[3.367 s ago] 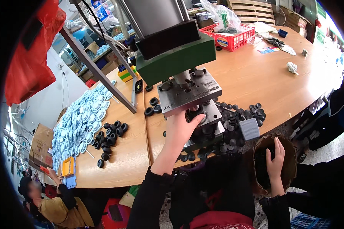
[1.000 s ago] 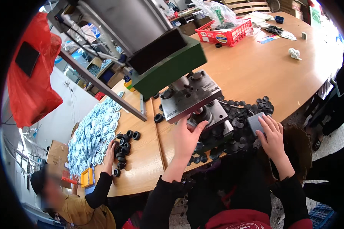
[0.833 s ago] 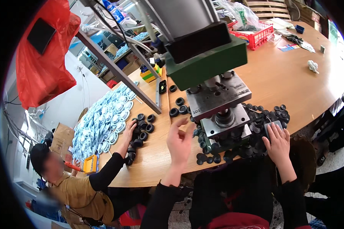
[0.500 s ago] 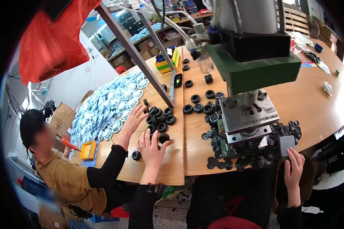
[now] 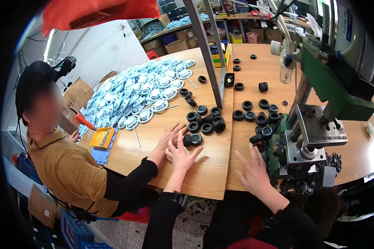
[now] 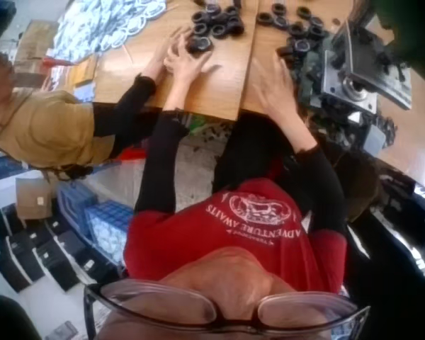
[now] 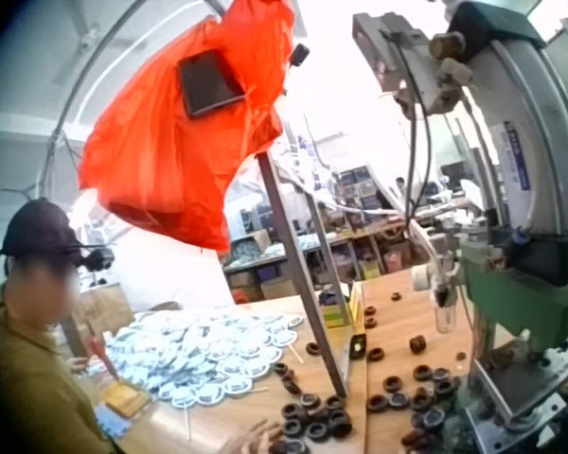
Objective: The person operates a manual press machine to process small black rubber components. They repeatedly pick up a component, place it into the machine's die, and press a foot pedal to activate the press. The processed items are then removed and placed into a pile on the table.
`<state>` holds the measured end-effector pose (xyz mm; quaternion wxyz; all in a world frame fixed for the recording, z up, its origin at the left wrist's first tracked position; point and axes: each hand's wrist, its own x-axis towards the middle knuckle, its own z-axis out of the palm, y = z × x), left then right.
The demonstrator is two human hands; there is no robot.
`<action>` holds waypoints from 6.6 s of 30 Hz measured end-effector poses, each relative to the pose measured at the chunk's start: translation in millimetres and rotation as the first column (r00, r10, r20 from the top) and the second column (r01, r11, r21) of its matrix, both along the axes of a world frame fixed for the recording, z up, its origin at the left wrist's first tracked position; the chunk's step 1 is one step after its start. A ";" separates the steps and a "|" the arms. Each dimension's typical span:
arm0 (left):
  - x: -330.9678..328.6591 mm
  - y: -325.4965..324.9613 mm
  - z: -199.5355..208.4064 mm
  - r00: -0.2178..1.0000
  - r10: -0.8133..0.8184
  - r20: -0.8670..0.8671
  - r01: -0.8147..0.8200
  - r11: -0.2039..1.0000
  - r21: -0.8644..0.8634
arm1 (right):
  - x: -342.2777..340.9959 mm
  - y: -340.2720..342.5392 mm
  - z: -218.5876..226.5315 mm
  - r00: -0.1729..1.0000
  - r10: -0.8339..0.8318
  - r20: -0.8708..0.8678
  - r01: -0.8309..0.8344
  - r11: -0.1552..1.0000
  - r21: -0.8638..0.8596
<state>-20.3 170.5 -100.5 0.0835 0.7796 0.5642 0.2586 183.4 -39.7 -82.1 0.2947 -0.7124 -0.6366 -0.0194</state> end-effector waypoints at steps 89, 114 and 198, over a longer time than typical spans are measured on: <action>103.9 22.9 -28.5 0.963 -0.105 0.247 0.099 0.994 0.039 | 3.2 -219.7 60.6 0.972 -0.013 -0.234 0.043 0.991 0.124; 112.2 -236.0 124.3 0.331 -0.481 0.812 0.898 0.425 -0.115 | 27.6 -250.7 8.2 0.943 -0.108 -0.314 0.166 0.973 0.163; 122.9 -106.1 50.8 0.690 -0.559 0.461 0.671 0.733 -0.115 | 123.7 -225.0 52.1 0.825 -0.561 -0.070 0.546 0.758 0.358</action>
